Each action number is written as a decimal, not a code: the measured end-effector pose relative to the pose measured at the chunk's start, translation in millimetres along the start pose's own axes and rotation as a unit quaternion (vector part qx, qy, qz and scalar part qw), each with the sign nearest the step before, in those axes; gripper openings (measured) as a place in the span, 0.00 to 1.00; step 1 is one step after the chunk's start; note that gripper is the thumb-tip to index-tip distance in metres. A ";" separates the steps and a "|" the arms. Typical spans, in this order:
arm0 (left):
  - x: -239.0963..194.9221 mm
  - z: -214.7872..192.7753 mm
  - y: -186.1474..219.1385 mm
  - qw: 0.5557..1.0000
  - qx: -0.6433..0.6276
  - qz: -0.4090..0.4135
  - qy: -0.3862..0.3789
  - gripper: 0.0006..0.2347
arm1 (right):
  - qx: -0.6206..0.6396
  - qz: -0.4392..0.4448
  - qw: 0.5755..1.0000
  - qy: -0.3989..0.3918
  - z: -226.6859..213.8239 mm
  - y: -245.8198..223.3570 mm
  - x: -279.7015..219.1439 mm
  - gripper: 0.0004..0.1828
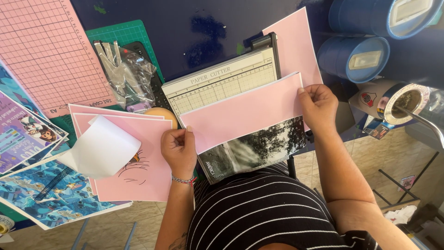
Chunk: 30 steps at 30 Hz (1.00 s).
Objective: Trimming printed sheets with a paper cutter and cutting out a character with scissors
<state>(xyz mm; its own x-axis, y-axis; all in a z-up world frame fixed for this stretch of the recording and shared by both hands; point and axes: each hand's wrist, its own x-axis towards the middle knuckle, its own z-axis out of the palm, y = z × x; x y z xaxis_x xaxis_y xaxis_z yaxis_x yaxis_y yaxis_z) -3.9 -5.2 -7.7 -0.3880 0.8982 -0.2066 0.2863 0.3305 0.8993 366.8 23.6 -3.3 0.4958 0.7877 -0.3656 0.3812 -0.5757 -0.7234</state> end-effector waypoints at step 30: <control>-0.5 -1.6 2.7 1.000 0.020 0.014 -0.003 0.05 | -0.125 -0.262 0.947 0.135 4.6 1.4 -3.9 0.16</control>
<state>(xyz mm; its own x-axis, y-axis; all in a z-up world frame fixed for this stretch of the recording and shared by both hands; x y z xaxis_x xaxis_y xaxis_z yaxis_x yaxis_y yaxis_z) -4.4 -5.2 -4.6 -0.3752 0.9085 -0.1842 0.3311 0.3170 0.8887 361.8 20.7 -5.6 0.3548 0.9148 0.1931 0.7870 -0.1807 -0.5899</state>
